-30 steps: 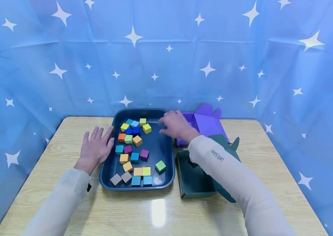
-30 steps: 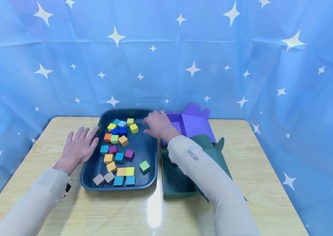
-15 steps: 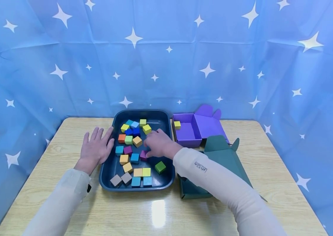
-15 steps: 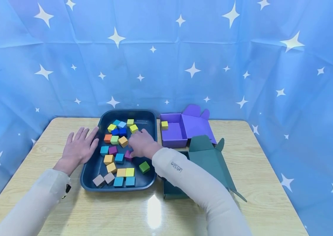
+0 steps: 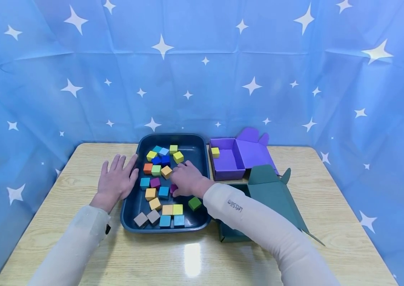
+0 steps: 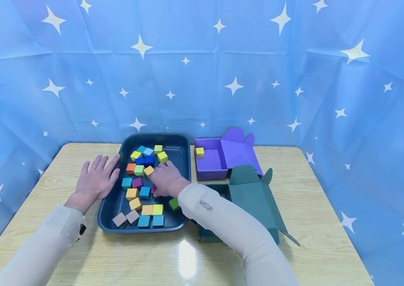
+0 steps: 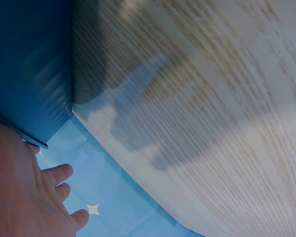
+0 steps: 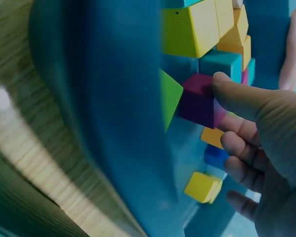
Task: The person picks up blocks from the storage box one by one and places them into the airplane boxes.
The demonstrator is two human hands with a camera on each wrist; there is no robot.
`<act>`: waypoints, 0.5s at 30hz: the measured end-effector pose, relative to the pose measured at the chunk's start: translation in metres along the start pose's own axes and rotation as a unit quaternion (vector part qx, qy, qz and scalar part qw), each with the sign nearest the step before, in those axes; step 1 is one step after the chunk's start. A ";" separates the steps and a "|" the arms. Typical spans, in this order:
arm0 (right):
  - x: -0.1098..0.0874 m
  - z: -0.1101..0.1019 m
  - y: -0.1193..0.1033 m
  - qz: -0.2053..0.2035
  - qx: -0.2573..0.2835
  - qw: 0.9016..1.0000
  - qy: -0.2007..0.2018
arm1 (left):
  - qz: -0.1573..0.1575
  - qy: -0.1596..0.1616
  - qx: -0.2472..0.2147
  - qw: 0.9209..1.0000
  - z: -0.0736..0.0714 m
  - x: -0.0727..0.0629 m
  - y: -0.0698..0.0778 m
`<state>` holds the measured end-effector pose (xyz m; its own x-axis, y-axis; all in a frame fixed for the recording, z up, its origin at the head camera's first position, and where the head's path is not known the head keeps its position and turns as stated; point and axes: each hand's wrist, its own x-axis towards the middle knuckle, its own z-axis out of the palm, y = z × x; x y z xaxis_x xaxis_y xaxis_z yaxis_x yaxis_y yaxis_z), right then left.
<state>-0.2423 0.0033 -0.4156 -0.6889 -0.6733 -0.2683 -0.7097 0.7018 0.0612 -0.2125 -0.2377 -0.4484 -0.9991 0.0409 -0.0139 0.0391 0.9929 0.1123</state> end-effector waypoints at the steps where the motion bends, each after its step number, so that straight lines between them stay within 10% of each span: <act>1: 0.000 0.000 -0.001 -0.001 -0.004 1.000 -0.001 | 0.000 0.000 0.000 1.000 0.000 0.000 0.000; 15: -0.002 0.003 0.001 -0.019 -0.038 0.999 0.014 | 0.002 0.001 -0.001 1.000 0.000 -0.001 -0.001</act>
<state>-0.2412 0.0056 -0.4179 -0.6638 -0.7064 -0.2456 -0.7442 0.6563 0.1238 -0.2113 -0.2382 -0.4485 -0.9989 0.0456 -0.0115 0.0440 0.9924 0.1151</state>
